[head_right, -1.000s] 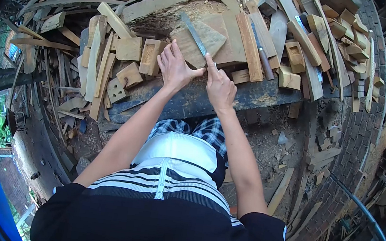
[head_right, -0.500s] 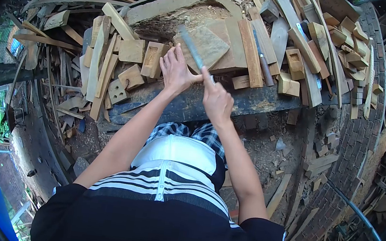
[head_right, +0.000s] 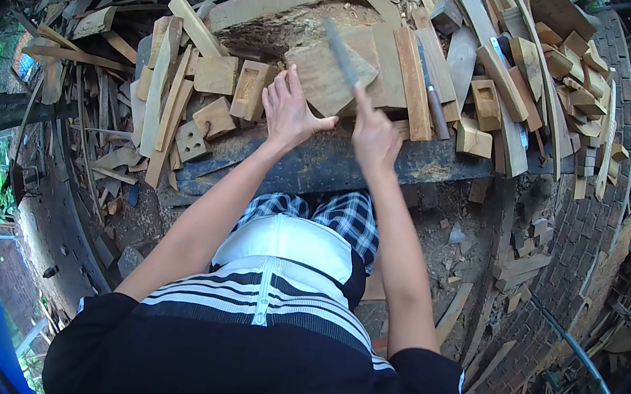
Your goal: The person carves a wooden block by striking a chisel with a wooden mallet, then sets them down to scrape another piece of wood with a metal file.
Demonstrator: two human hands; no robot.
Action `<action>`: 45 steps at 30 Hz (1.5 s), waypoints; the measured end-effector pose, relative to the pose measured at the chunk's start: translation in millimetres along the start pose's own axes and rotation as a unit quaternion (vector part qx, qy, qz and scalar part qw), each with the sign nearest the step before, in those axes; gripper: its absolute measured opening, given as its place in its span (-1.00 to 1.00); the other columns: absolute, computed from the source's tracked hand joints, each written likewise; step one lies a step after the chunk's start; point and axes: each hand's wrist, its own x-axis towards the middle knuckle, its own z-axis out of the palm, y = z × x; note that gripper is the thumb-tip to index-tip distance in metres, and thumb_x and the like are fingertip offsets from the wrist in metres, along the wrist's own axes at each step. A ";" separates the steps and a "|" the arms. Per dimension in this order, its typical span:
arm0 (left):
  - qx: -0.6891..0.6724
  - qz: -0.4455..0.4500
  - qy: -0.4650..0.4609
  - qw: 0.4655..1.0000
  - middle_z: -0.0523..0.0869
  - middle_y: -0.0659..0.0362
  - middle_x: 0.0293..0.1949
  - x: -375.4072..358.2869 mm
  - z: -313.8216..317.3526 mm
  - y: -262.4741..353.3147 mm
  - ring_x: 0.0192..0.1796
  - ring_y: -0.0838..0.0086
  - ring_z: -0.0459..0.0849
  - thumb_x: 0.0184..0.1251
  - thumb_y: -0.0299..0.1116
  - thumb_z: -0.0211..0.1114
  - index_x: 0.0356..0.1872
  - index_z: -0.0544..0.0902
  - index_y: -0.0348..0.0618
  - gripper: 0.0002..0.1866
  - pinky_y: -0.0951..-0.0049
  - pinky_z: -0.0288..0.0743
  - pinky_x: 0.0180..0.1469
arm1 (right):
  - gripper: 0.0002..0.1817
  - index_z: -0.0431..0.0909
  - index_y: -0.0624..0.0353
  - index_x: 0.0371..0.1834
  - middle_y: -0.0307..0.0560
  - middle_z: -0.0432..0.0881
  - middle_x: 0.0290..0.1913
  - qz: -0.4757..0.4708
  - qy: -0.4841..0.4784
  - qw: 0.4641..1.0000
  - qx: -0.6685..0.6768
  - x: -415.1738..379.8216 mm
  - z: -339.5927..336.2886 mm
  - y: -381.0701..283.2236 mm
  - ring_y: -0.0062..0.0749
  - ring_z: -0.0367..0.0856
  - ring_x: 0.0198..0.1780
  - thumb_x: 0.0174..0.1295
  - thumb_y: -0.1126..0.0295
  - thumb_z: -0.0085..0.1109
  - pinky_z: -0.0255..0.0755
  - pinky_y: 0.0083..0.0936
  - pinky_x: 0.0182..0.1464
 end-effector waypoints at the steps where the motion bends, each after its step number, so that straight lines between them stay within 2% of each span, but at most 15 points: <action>1: 0.000 0.008 0.008 1.000 0.29 -0.18 0.29 2.1 -0.2 -0.1 0.35 -0.04 0.29 -0.40 0.14 0.66 0.44 0.09 -0.42 0.37 -0.03 0.04 0.43 | -0.54 0.40 -0.39 0.40 0.12 0.63 -0.50 0.030 -0.008 0.999 0.008 15.4 -3.7 0.3 0.12 0.65 -0.46 0.44 0.25 0.01 0.52 -0.02 -0.44; 4: 0.007 0.005 -0.003 1.000 0.29 -0.18 0.29 3.1 -4.5 2.2 0.35 -0.03 0.29 -0.41 0.14 0.66 0.44 0.09 -0.41 0.38 -0.02 0.04 0.43 | -0.55 0.41 -0.38 0.39 0.15 0.64 -0.48 0.014 0.022 1.000 -0.001 22.5 7.4 4.7 0.13 0.66 -0.44 0.45 0.25 -0.01 0.50 -0.02 -0.43; 6: 0.008 0.006 -0.001 1.000 0.29 -0.17 0.29 6.1 -5.0 2.2 0.35 -0.03 0.29 -0.41 0.14 0.66 0.45 0.08 -0.41 0.38 -0.02 0.04 0.43 | -0.55 0.43 -0.41 0.37 0.11 0.60 -0.53 0.026 -0.020 0.999 0.023 0.6 -0.1 -9.1 0.09 0.67 -0.44 0.43 0.26 0.02 0.52 -0.03 -0.43; 8: 0.009 0.002 -0.008 1.000 0.29 -0.17 0.29 2.9 -4.4 0.1 0.35 -0.02 0.28 -0.41 0.14 0.66 0.45 0.08 -0.41 0.38 -0.01 0.03 0.43 | -0.49 0.39 -0.40 0.41 0.14 0.59 -0.50 0.010 -0.091 0.996 0.010 -27.5 -13.5 -31.4 0.20 0.63 -0.41 0.41 0.31 0.05 0.49 0.02 -0.35; 9: 0.010 0.003 -0.008 1.000 0.29 -0.17 0.30 4.0 -4.7 1.2 0.35 -0.02 0.28 -0.41 0.14 0.66 0.45 0.08 -0.41 0.38 -0.02 0.03 0.43 | -0.54 0.44 -0.42 0.37 0.04 0.60 -0.54 -0.023 -0.072 0.997 -0.019 -28.7 -13.3 -28.6 0.06 0.65 -0.51 0.41 0.25 0.04 0.50 -0.03 -0.51; 16: 0.014 0.003 -0.007 1.000 0.29 -0.16 0.29 4.4 -5.0 1.8 0.35 -0.03 0.29 -0.43 0.15 0.67 0.45 0.09 -0.40 0.39 -0.02 0.04 0.43 | -0.55 0.43 -0.38 0.37 0.08 0.64 -0.48 0.015 0.028 0.999 0.024 16.8 9.8 -3.1 0.09 0.67 -0.46 0.44 0.27 0.02 0.52 -0.04 -0.45; 20: -0.007 -0.009 -0.033 0.999 0.22 -0.17 0.36 5.9 -4.4 1.2 0.40 -0.04 0.23 -0.42 0.17 0.65 0.47 0.05 -0.41 0.42 -0.15 -0.07 0.48 | -0.49 0.41 -0.42 0.39 0.10 0.62 -0.50 -0.002 -0.102 0.995 -0.006 -26.6 -12.9 -31.3 0.11 0.66 -0.45 0.39 0.30 0.07 0.52 -0.03 -0.45; 22: -0.016 -0.011 -0.041 0.999 0.22 -0.17 0.36 6.0 -4.7 -0.1 0.40 -0.04 0.22 -0.43 0.17 0.65 0.47 0.04 -0.40 0.42 -0.16 -0.09 0.48 | -0.50 0.39 -0.43 0.40 0.07 0.61 -0.52 -0.018 -0.029 0.999 -0.005 -6.9 -3.2 -9.0 0.10 0.66 -0.47 0.40 0.27 0.07 0.52 -0.04 -0.46; 26: -0.003 -0.011 -0.040 0.999 0.23 -0.17 0.35 6.1 -5.3 1.2 0.40 -0.03 0.22 -0.44 0.16 0.66 0.47 0.03 -0.40 0.43 -0.16 -0.08 0.48 | -0.50 0.36 -0.38 0.43 0.12 0.65 -0.48 0.026 0.005 1.000 0.012 22.2 7.1 -0.9 0.11 0.68 -0.40 0.43 0.27 0.02 0.51 -0.02 -0.43; 32: -0.015 -0.007 -0.023 1.000 0.24 -0.15 0.36 6.6 -1.4 -1.7 0.40 -0.03 0.23 -0.44 0.16 0.66 0.47 0.04 -0.39 0.42 -0.16 -0.08 0.48 | -0.50 0.40 -0.47 0.40 0.07 0.58 -0.54 -0.023 -0.087 0.996 0.004 -32.7 -11.9 -30.5 0.12 0.65 -0.49 0.42 0.27 0.04 0.50 -0.01 -0.48; 35: 0.006 0.011 0.001 1.000 0.28 -0.14 0.30 4.6 -3.2 -1.0 0.34 -0.03 0.30 -0.46 0.15 0.68 0.44 0.10 -0.39 0.39 -0.05 0.05 0.42 | -0.51 0.39 -0.43 0.41 0.09 0.61 -0.50 0.016 -0.028 0.999 -0.005 4.0 -0.4 0.0 0.11 0.65 -0.46 0.43 0.28 0.01 0.50 -0.01 -0.45; 38: 0.011 0.005 -0.010 1.000 0.28 -0.14 0.30 5.6 -5.4 0.7 0.34 -0.03 0.30 -0.46 0.15 0.67 0.44 0.10 -0.38 0.39 -0.05 0.05 0.43 | -0.52 0.40 -0.41 0.40 0.11 0.61 -0.50 0.027 0.026 0.999 0.030 12.3 10.3 1.3 0.11 0.64 -0.46 0.44 0.29 0.01 0.50 -0.01 -0.42; 39: 0.011 0.007 -0.006 1.000 0.28 -0.14 0.30 7.0 -6.1 1.0 0.34 -0.03 0.30 -0.46 0.15 0.67 0.44 0.10 -0.38 0.39 -0.05 0.05 0.43 | -0.52 0.40 -0.41 0.41 0.12 0.60 -0.50 0.049 0.016 0.998 0.045 6.6 4.6 -7.5 0.12 0.65 -0.44 0.43 0.29 0.01 0.50 -0.01 -0.39; 42: 0.017 0.009 -0.016 1.000 0.28 -0.13 0.30 7.7 -6.2 -0.4 0.35 -0.02 0.28 -0.46 0.15 0.67 0.44 0.09 -0.38 0.40 -0.05 0.05 0.43 | -0.51 0.41 -0.42 0.40 0.10 0.60 -0.50 -0.003 -0.078 0.997 0.027 -35.1 -9.4 -34.2 0.14 0.66 -0.41 0.41 0.27 0.04 0.50 0.00 -0.42; 45: -0.012 -0.004 -0.043 0.999 0.25 -0.13 0.35 4.1 -3.6 -2.8 0.41 -0.01 0.23 -0.45 0.15 0.67 0.47 0.05 -0.37 0.42 -0.16 -0.09 0.48 | -0.51 0.40 -0.43 0.40 0.11 0.60 -0.51 -0.005 -0.037 0.999 0.026 -13.5 -7.0 -13.6 0.13 0.66 -0.42 0.42 0.26 0.03 0.51 0.00 -0.43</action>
